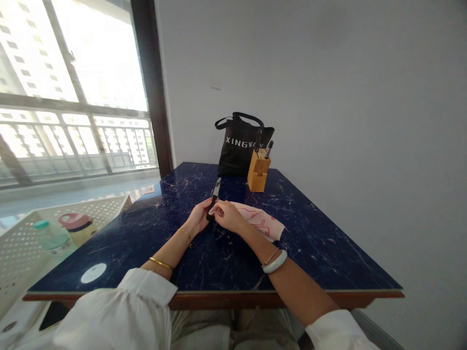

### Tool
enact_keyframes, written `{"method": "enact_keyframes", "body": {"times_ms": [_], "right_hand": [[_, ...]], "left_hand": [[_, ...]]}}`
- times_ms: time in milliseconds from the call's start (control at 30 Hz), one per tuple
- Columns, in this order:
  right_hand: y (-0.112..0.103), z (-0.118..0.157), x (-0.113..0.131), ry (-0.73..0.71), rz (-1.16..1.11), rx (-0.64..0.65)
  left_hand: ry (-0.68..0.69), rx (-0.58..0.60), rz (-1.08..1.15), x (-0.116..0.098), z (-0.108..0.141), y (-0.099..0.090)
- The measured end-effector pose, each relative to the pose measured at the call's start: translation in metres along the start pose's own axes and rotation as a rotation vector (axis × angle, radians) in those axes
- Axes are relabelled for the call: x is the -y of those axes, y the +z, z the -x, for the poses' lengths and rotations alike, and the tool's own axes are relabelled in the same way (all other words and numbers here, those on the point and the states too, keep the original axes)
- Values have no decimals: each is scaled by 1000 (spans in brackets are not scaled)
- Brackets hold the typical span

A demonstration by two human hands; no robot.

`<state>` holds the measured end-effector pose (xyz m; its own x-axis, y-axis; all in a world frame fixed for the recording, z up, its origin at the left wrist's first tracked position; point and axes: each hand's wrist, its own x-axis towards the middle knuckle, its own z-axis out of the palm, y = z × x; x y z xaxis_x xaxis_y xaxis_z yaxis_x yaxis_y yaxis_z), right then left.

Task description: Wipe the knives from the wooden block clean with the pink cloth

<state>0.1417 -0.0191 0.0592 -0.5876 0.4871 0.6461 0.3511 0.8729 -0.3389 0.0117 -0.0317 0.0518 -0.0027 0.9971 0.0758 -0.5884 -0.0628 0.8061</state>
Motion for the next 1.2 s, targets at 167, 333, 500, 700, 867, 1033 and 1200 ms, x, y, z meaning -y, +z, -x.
{"method": "enact_keyframes", "body": {"times_ms": [167, 333, 500, 700, 867, 1033, 1200], "right_hand": [[-18, -3, 5, 5, 119, -55], [-30, -12, 8, -198, 359, 99], [-48, -17, -2, -270, 402, 90], [-137, 0, -32, 120, 169, -495], [-212, -4, -81, 288, 111, -924], [-234, -26, -113, 272, 91, -972], [-236, -38, -128, 303, 125, -929]], "left_hand": [[81, -99, 60, -4, -9, -10], [87, -68, 99, -13, -9, 1], [-72, 63, 35, -11, -4, 20], [68, 154, -744, -8, -13, -5], [454, 216, -1307, 2, -6, -24], [514, 243, -1442, 11, 3, -24], [481, 191, -1427, 19, 2, -29]]}}
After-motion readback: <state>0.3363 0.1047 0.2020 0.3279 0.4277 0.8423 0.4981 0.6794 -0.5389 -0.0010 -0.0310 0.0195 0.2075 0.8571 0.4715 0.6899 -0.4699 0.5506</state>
